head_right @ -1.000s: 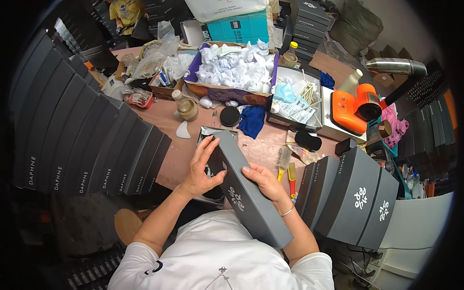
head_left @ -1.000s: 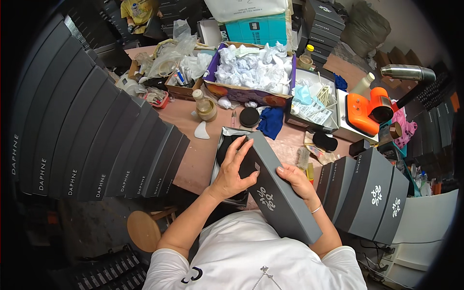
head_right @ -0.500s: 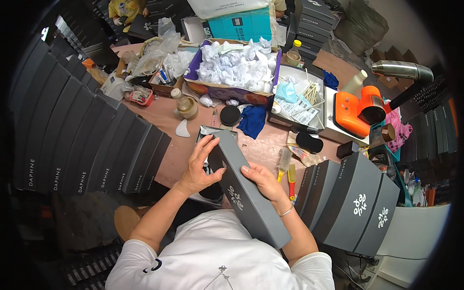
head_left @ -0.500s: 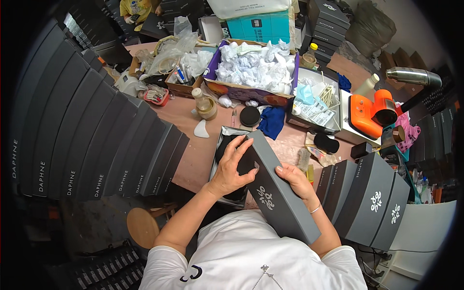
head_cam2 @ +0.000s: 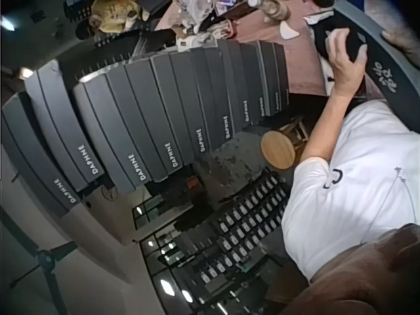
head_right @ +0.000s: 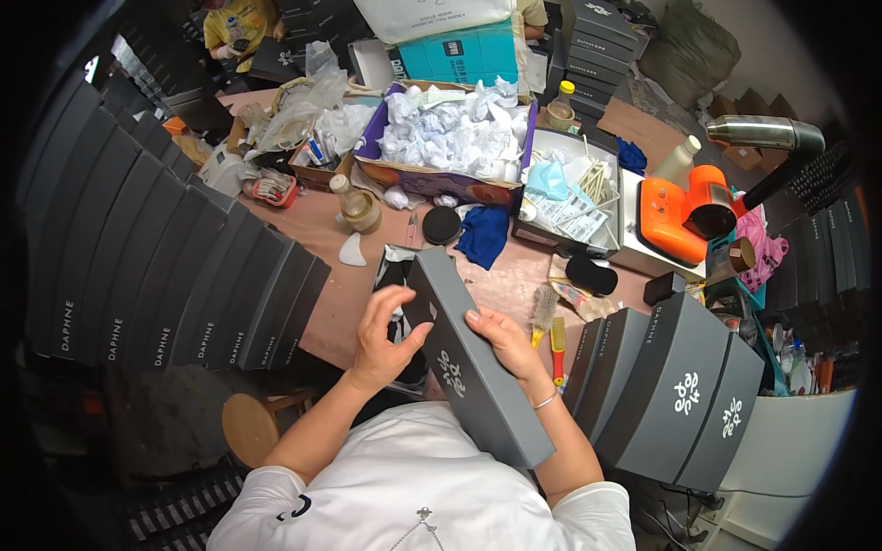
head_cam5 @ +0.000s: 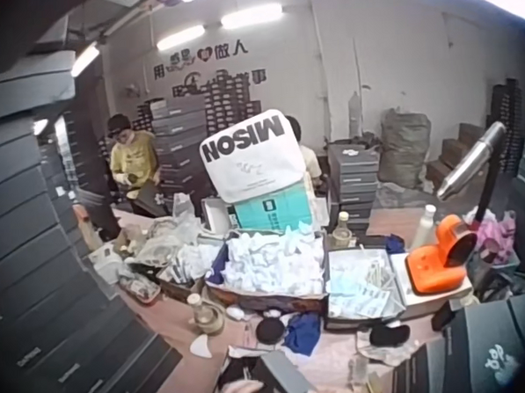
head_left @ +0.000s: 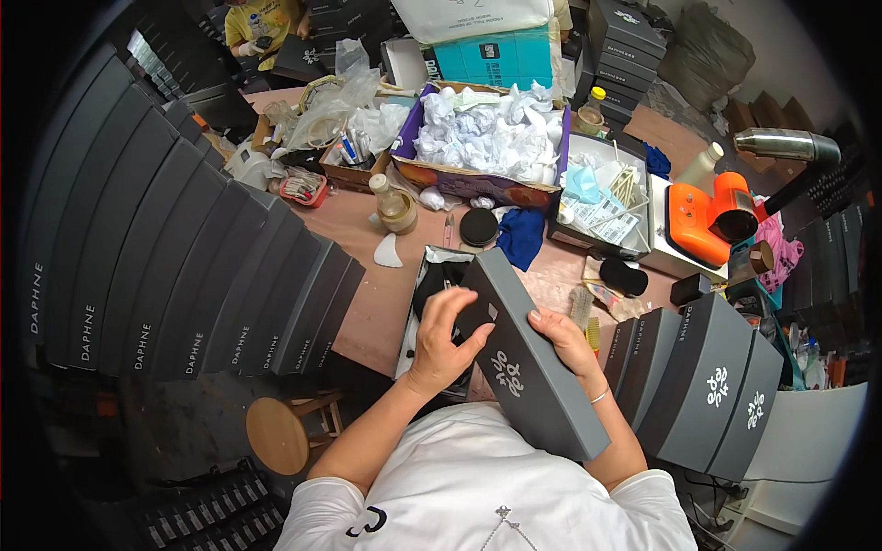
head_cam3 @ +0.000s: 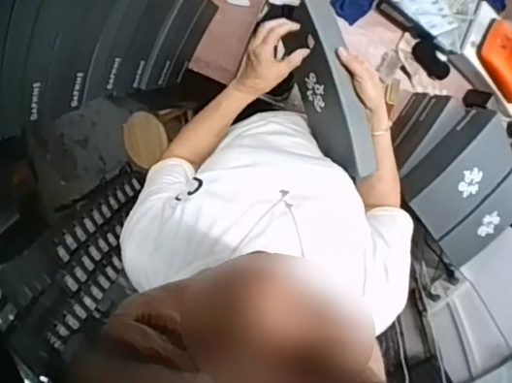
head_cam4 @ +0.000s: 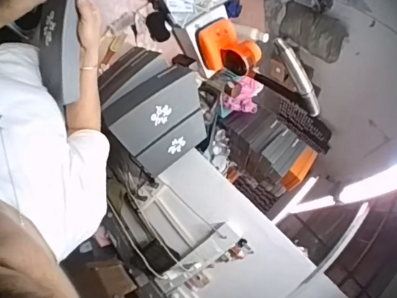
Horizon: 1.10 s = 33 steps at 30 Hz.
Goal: Cleaning a shoe with a brush and packing it into a box with tissue paper.
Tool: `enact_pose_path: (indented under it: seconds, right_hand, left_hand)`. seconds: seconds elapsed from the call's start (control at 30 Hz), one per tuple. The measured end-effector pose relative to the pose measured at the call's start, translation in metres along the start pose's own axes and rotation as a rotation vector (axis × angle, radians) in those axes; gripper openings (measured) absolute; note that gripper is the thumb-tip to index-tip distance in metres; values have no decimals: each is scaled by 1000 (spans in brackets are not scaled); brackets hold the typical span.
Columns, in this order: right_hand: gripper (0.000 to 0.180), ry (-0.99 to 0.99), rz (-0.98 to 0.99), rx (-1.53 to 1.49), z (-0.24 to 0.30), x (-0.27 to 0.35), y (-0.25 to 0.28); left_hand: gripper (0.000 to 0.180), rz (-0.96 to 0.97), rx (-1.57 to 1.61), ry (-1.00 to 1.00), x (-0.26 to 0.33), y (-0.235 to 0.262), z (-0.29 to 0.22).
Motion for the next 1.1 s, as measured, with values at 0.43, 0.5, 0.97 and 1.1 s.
enact_pose_path:
  seconds: [0.43,0.5,0.97,1.1]
  right_hand:
    - [28,25,-27,75,-7,-5,-2]
    - [28,32,-25,71,-8,-5,-2]
    - [30,10,43,23,-19,-9,-4]
    - [31,-9,70,4,-18,-9,-7]
  left_hand:
    - [13,124,-179,-28,-5,-21,-12]
    - [12,125,-164,9,-6,-21,-8]
    - [7,279,130,222,-9,-17,17]
    - [7,300,212,230,-8,-14,25]
Point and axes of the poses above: each hand's wrist, its own x-axis away from the middle knuckle, its own y-axis out of the back of the hand, z = x × y, the point moved 9 cm from there along -x, towards the middle knuckle, and after that the axes turned 9 degrees about x, right-handed, at the moved point
